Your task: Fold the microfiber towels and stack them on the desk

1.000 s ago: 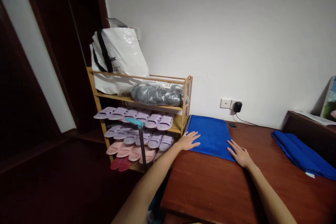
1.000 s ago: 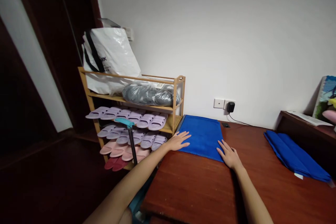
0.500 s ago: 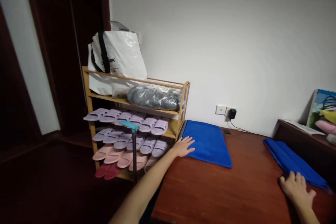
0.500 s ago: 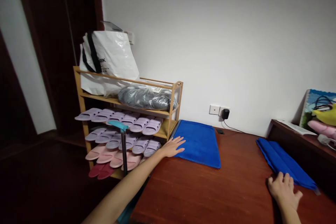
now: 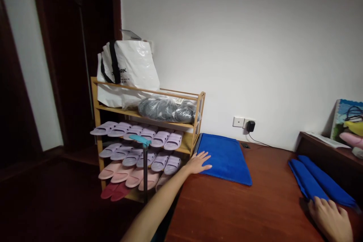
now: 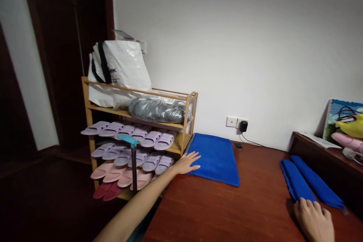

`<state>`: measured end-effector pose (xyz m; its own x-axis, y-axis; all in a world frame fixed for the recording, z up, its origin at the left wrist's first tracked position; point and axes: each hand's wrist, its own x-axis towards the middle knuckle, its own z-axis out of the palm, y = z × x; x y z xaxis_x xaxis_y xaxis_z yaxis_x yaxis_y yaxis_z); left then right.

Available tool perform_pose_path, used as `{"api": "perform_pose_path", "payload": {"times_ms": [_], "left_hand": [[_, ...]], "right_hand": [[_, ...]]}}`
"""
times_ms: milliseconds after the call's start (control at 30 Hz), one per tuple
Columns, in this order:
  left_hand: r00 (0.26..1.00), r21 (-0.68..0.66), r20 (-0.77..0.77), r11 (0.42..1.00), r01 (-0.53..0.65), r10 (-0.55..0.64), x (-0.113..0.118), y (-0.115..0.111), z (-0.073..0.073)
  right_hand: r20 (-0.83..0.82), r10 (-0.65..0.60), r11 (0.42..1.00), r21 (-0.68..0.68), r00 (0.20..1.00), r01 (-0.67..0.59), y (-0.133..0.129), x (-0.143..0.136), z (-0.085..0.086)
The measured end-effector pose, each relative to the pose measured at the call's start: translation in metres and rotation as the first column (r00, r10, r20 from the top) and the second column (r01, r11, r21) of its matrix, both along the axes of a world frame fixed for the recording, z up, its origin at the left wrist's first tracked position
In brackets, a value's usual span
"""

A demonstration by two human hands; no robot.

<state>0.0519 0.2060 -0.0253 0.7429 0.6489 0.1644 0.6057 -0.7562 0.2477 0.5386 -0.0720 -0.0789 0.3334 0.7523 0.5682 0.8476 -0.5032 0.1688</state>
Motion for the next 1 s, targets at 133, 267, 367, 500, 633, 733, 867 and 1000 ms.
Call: {"api": "perform_pose_path", "payload": {"times_ms": [133, 267, 367, 500, 633, 733, 867, 1000], "left_hand": [[1.000, 0.018, 0.006, 1.000, -0.007, 0.007, -0.001, -0.003, 0.002], [1.000, 0.031, 0.006, 0.999, -0.012, 0.011, 0.000, -0.002, 0.000], [1.000, 0.025, -0.002, 1.000, -0.012, 0.012, 0.001, -0.002, -0.002], [1.000, 0.023, -0.014, 1.000, -0.020, 0.020, 0.003, -0.004, -0.002], [0.997, 0.001, -0.055, 0.999, -0.050, 0.050, 0.001, -0.009, 0.002], [0.994, -0.013, -0.093, 0.998, -0.057, 0.055, 0.003, -0.023, 0.010], [0.989, -0.012, -0.103, 0.994, 0.109, -0.109, 0.014, -0.069, 0.025], [0.882, -0.102, -0.093, 0.886, 0.453, -0.462, 0.027, -0.129, 0.039]], "right_hand": [[-0.088, -0.208, 0.976, 0.051, 0.974, 0.213, -0.002, 0.002, -0.006], [-0.042, -0.191, 0.978, -0.093, 0.981, 0.186, -0.003, -0.011, 0.000], [-0.050, -0.160, 0.947, -0.289, 0.986, 0.139, -0.010, -0.043, 0.020], [-0.134, -0.001, 0.853, -0.518, 0.991, -0.069, -0.023, -0.100, 0.045], [-0.128, 0.246, 0.784, -0.556, 0.961, -0.275, -0.039, -0.148, 0.054], [-0.172, 0.218, 0.881, -0.388, 0.961, -0.269, -0.038, -0.167, 0.057], [-0.197, 0.401, 0.895, -0.124, 0.895, -0.428, -0.018, -0.177, 0.047], [-0.284, 0.462, 0.853, -0.116, 0.840, -0.509, -0.002, -0.188, 0.022]]}}
